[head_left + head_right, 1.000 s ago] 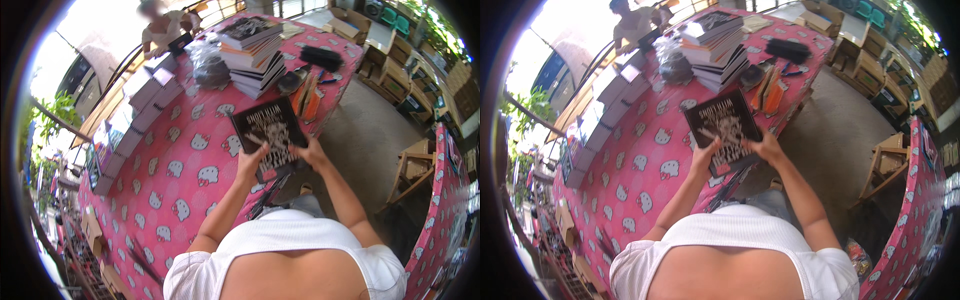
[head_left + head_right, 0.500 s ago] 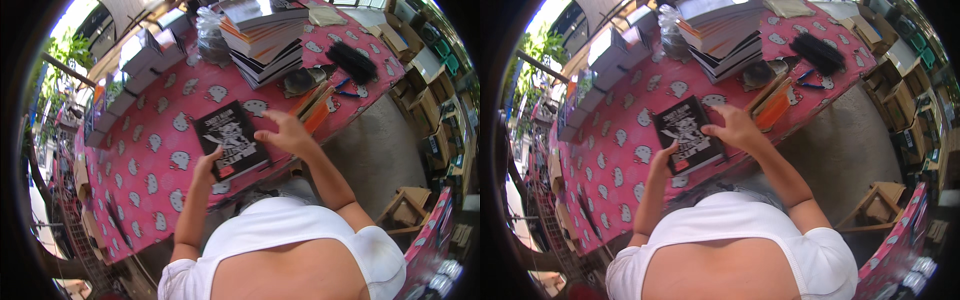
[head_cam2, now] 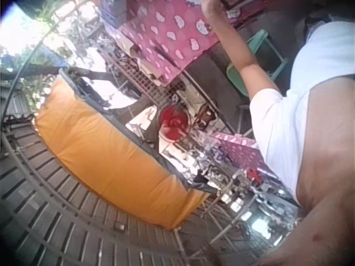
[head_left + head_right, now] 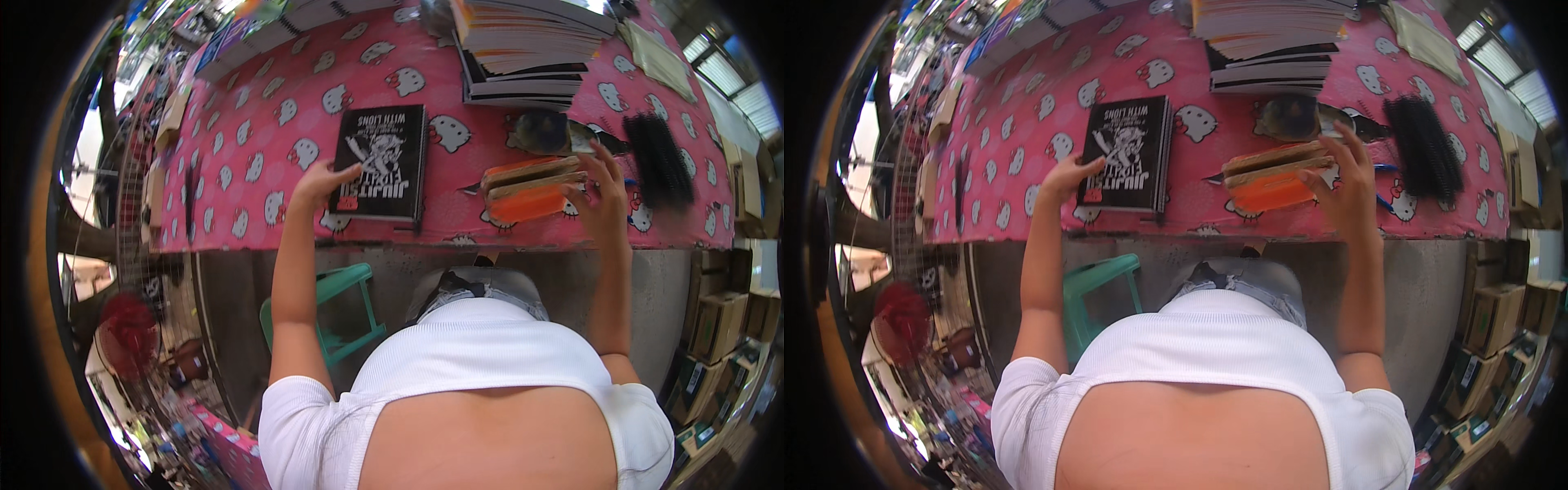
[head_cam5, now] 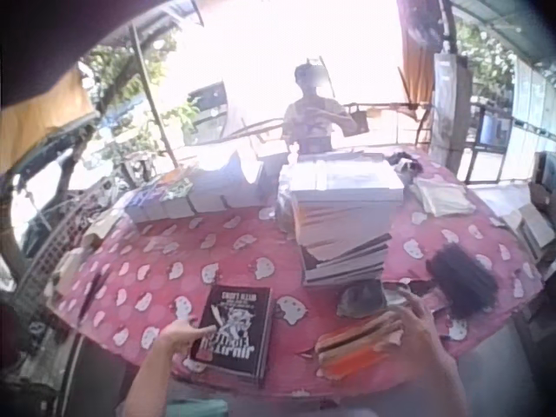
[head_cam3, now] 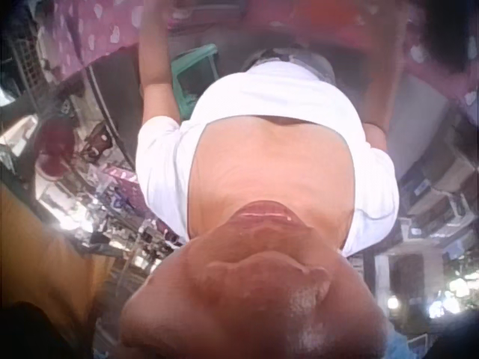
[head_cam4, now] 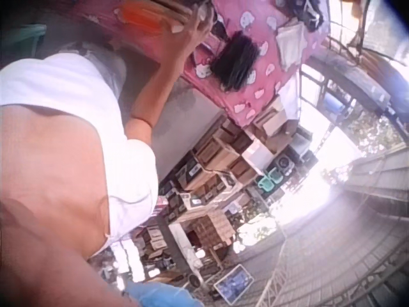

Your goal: The person organizes stacks of notebooks, fits a spiral binding through the punched holes of a notebook, and clips the binding wire using blue-handled pliers.

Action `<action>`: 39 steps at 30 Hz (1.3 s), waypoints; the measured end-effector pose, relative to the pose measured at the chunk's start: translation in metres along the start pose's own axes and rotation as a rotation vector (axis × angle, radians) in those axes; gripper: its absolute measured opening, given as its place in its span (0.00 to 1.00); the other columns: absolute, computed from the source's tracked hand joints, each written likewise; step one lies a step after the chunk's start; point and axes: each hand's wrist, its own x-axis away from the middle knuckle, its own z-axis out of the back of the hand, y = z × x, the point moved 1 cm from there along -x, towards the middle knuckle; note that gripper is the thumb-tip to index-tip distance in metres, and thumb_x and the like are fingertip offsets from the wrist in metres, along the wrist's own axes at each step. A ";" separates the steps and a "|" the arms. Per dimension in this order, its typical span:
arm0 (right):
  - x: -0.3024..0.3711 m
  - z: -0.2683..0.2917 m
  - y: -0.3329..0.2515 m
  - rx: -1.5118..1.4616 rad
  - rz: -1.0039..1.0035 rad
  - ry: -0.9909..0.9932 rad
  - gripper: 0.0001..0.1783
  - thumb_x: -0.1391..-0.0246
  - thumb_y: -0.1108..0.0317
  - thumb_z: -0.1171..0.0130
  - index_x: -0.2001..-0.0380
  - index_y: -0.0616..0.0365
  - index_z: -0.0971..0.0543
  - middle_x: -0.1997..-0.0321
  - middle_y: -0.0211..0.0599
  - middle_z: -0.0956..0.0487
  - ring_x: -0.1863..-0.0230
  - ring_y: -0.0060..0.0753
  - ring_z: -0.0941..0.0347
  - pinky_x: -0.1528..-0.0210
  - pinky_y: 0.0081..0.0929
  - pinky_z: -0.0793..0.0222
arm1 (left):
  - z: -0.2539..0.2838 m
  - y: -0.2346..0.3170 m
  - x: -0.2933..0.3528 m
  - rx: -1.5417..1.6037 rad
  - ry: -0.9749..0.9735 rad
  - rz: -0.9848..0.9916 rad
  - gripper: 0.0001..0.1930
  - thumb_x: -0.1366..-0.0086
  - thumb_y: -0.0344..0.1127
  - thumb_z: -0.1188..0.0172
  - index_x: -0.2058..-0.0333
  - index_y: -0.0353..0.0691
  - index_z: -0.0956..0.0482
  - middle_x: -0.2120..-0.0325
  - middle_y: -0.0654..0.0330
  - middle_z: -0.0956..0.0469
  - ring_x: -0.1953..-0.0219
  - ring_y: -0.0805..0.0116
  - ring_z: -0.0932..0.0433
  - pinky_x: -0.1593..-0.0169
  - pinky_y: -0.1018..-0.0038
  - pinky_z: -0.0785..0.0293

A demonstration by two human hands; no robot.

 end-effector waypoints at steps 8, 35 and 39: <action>-0.013 -0.034 0.031 0.126 0.277 -0.258 0.35 0.72 0.65 0.28 0.53 0.54 0.26 0.55 0.40 0.25 0.51 0.49 0.32 0.47 0.41 0.38 | -0.027 -0.015 0.118 0.142 0.495 -0.090 0.47 0.52 0.53 0.30 0.39 0.37 0.44 0.42 0.51 0.38 0.39 0.61 0.41 0.41 0.59 0.45; -0.071 0.029 -0.025 0.111 1.186 -0.258 0.16 0.60 0.66 0.37 0.64 0.54 0.21 0.62 0.34 0.26 0.58 0.41 0.30 0.52 0.38 0.35 | -0.226 0.130 0.109 1.128 -0.071 -0.454 0.14 0.35 0.36 0.47 0.52 0.37 0.30 0.58 0.56 0.25 0.53 0.65 0.25 0.50 0.68 0.28; -0.054 0.039 0.020 -0.317 0.647 -0.127 0.26 0.63 0.69 0.34 0.55 0.59 0.25 0.55 0.41 0.27 0.49 0.37 0.32 0.45 0.40 0.38 | -0.266 0.129 0.123 0.666 0.424 -0.812 0.15 0.39 0.24 0.43 0.52 0.34 0.29 0.61 0.63 0.23 0.60 0.77 0.27 0.54 0.79 0.32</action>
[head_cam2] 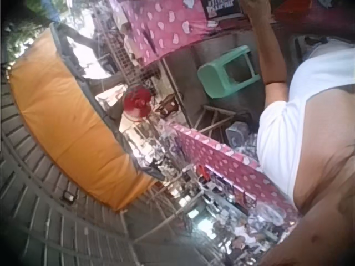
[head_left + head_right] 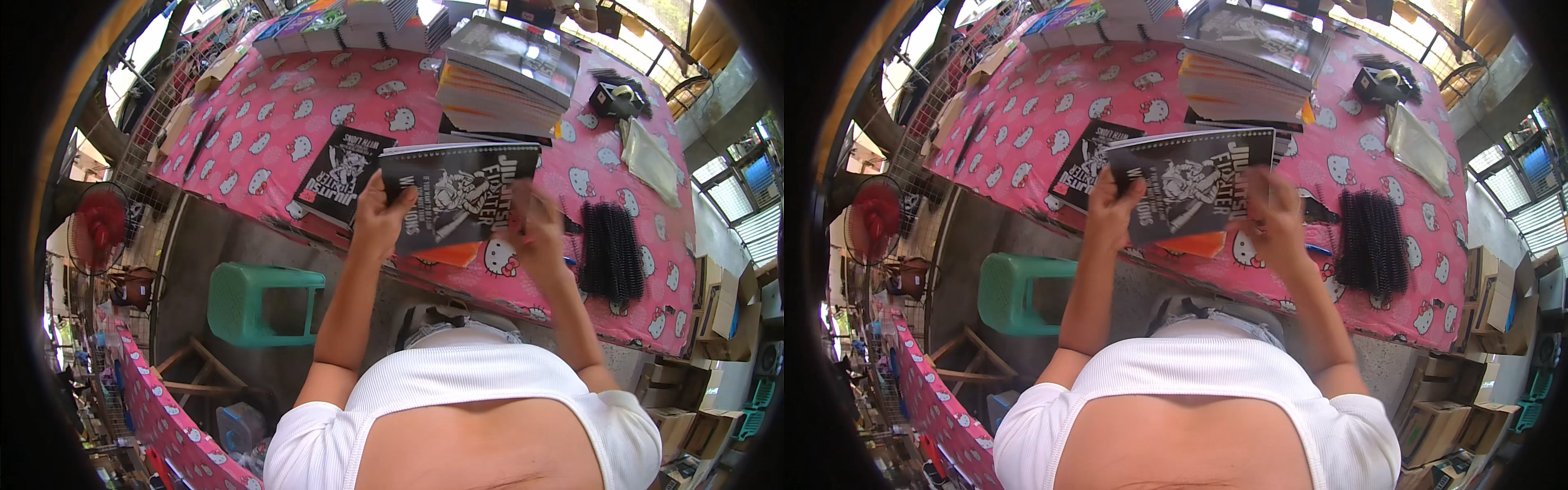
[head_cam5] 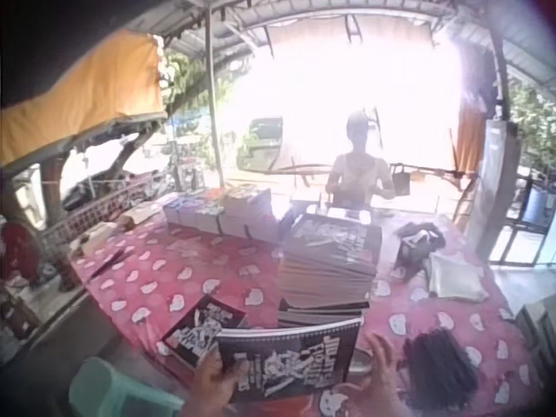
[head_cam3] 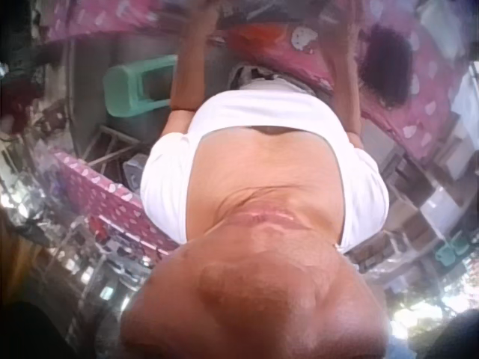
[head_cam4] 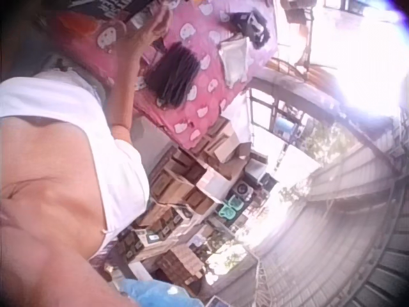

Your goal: The person organizes stacks of notebooks, fits a spiral binding through the punched holes of a notebook, and clips the binding wire using blue-handled pliers.

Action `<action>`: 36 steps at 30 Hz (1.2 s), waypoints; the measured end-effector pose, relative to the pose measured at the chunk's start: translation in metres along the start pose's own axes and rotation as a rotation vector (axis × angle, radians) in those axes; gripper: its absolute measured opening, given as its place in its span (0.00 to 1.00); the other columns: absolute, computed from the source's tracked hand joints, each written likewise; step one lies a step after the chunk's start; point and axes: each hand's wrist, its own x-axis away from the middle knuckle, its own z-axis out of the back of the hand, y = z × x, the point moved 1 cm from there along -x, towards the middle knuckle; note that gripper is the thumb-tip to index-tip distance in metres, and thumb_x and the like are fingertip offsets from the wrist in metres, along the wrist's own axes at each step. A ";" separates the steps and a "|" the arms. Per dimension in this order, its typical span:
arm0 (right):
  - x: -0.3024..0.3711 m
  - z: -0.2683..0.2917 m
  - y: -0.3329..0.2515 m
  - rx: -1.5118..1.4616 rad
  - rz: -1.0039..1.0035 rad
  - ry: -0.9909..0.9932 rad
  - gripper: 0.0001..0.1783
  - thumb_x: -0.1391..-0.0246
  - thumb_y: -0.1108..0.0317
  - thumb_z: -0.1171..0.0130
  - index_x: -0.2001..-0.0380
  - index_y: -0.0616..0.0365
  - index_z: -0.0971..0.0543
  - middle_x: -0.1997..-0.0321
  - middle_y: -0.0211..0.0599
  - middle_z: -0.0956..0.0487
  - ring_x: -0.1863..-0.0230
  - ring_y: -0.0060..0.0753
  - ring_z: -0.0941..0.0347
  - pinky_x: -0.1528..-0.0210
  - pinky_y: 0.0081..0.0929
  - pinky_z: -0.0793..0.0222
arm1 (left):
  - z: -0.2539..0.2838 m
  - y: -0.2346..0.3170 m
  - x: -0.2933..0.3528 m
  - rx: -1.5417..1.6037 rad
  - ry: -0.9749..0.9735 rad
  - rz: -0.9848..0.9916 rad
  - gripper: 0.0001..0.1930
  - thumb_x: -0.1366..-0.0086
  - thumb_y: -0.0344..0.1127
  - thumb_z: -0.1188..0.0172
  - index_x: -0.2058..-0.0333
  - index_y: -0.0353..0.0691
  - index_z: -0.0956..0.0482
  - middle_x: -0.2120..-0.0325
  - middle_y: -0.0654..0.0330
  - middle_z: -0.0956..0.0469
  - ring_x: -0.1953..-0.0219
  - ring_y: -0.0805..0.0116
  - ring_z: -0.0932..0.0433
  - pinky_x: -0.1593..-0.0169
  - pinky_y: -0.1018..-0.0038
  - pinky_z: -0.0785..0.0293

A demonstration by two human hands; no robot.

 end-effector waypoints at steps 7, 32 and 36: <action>0.041 -0.007 0.050 -0.574 -0.400 0.061 0.18 0.52 0.89 0.48 0.56 0.65 0.27 0.60 0.34 0.22 0.60 0.22 0.27 0.58 0.20 0.28 | -0.014 0.029 0.002 -0.173 -0.083 -0.177 0.14 0.39 0.26 0.42 0.54 0.34 0.29 0.64 0.65 0.23 0.63 0.80 0.28 0.56 0.81 0.32; 0.101 0.036 0.171 0.619 -0.553 -0.056 0.19 0.54 0.78 0.42 0.55 0.59 0.24 0.60 0.46 0.24 0.63 0.41 0.23 0.65 0.30 0.28 | -0.043 -0.022 0.017 -0.839 0.158 -0.572 0.41 0.46 0.31 0.35 0.37 0.39 0.48 0.36 0.53 0.52 0.34 0.59 0.51 0.34 0.62 0.59; 0.061 0.040 0.125 0.171 -0.480 -0.009 0.18 0.56 0.80 0.41 0.58 0.58 0.21 0.64 0.40 0.23 0.67 0.32 0.25 0.67 0.24 0.30 | -0.095 -0.023 0.025 -1.463 -0.027 -0.604 0.34 0.42 0.46 0.41 0.38 0.48 0.42 0.37 0.51 0.48 0.35 0.55 0.48 0.36 0.48 0.61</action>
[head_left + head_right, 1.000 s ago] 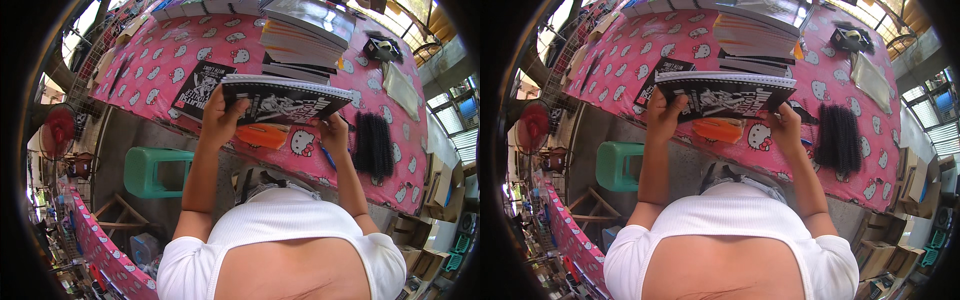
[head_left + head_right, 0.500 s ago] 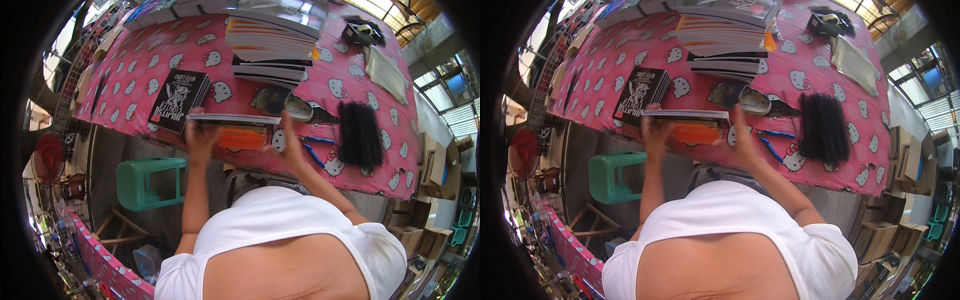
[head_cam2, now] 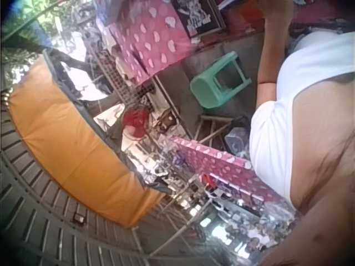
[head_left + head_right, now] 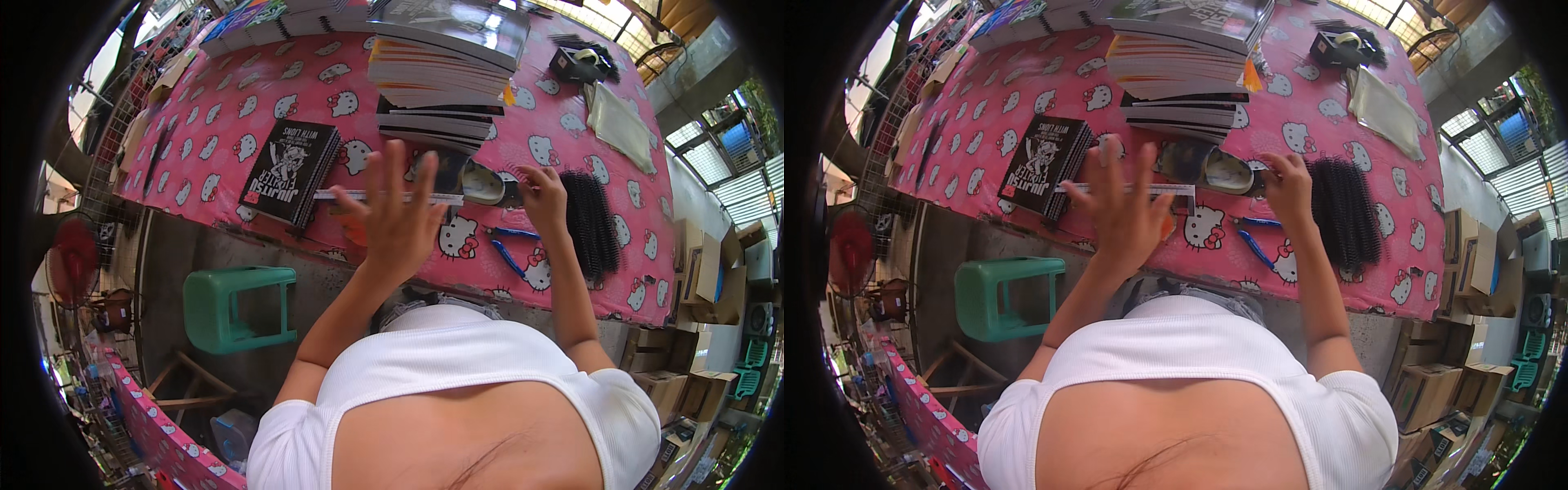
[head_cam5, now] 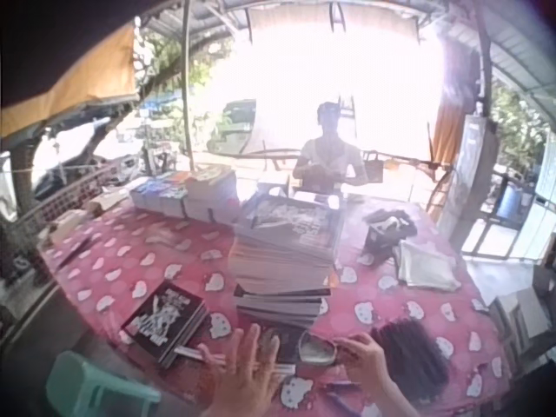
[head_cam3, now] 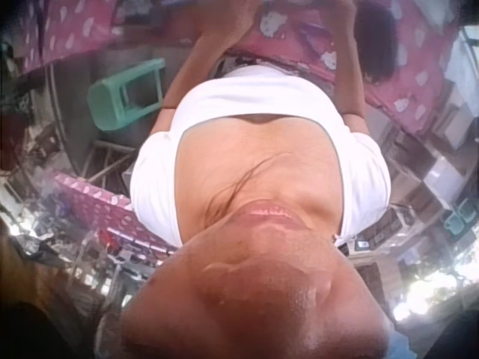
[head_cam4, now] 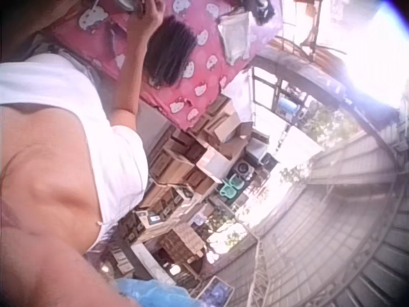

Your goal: The person organizes stacks of notebooks, fits a spiral binding through the punched holes of a notebook, and clips the binding wire using blue-handled pliers.

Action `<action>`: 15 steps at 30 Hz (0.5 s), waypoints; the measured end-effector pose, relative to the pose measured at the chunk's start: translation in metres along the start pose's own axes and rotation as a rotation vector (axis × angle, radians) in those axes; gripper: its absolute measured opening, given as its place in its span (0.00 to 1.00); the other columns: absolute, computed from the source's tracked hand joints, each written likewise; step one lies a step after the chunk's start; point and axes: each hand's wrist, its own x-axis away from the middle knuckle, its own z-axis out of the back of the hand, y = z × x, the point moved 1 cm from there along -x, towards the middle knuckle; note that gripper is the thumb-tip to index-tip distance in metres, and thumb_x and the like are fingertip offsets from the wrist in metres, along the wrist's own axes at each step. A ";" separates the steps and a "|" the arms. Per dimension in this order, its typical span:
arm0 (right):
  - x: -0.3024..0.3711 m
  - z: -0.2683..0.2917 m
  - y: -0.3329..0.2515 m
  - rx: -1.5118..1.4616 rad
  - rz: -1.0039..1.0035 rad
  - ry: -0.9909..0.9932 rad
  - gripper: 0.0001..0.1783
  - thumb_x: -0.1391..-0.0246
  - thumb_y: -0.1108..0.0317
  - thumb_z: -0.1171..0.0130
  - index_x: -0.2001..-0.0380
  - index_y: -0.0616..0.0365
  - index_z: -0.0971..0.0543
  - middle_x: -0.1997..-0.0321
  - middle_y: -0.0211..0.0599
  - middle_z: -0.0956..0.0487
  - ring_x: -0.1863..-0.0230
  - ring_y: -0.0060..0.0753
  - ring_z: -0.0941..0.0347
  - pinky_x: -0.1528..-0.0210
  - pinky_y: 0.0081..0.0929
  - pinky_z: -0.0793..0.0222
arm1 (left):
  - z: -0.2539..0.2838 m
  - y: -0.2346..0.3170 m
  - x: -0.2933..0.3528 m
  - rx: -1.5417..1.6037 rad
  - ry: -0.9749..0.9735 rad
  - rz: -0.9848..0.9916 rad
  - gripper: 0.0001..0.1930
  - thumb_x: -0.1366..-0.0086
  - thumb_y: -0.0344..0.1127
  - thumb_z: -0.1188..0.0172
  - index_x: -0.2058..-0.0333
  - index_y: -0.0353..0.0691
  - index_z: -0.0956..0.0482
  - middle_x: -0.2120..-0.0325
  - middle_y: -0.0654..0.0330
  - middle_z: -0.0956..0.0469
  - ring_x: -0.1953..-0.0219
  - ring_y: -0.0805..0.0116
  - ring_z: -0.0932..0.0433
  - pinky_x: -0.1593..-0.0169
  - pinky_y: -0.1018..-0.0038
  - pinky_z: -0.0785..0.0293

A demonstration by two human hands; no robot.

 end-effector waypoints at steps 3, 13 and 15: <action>0.022 -0.005 -0.064 -0.324 0.039 -0.090 0.15 0.59 0.78 0.36 0.63 0.58 0.19 0.68 0.37 0.23 0.69 0.29 0.25 0.68 0.22 0.30 | -0.017 -0.008 0.008 0.151 -0.172 -0.054 0.30 0.43 0.43 0.40 0.41 0.49 0.36 0.44 0.54 0.35 0.43 0.58 0.36 0.38 0.53 0.53; 0.001 -0.005 -0.084 -0.483 0.061 -0.204 0.11 0.61 0.76 0.34 0.68 0.59 0.18 0.70 0.35 0.23 0.72 0.27 0.26 0.69 0.23 0.31 | -0.025 -0.018 0.000 0.637 0.042 0.031 0.09 0.52 0.40 0.32 0.75 0.44 0.16 0.75 0.64 0.20 0.67 0.66 0.24 0.45 0.63 0.41; -0.005 -0.004 -0.081 -0.511 0.051 -0.312 0.11 0.61 0.75 0.34 0.69 0.60 0.19 0.71 0.36 0.23 0.73 0.29 0.26 0.69 0.24 0.31 | -0.024 -0.017 0.000 0.596 0.045 0.026 0.09 0.52 0.41 0.32 0.75 0.44 0.16 0.75 0.64 0.20 0.68 0.66 0.25 0.46 0.64 0.41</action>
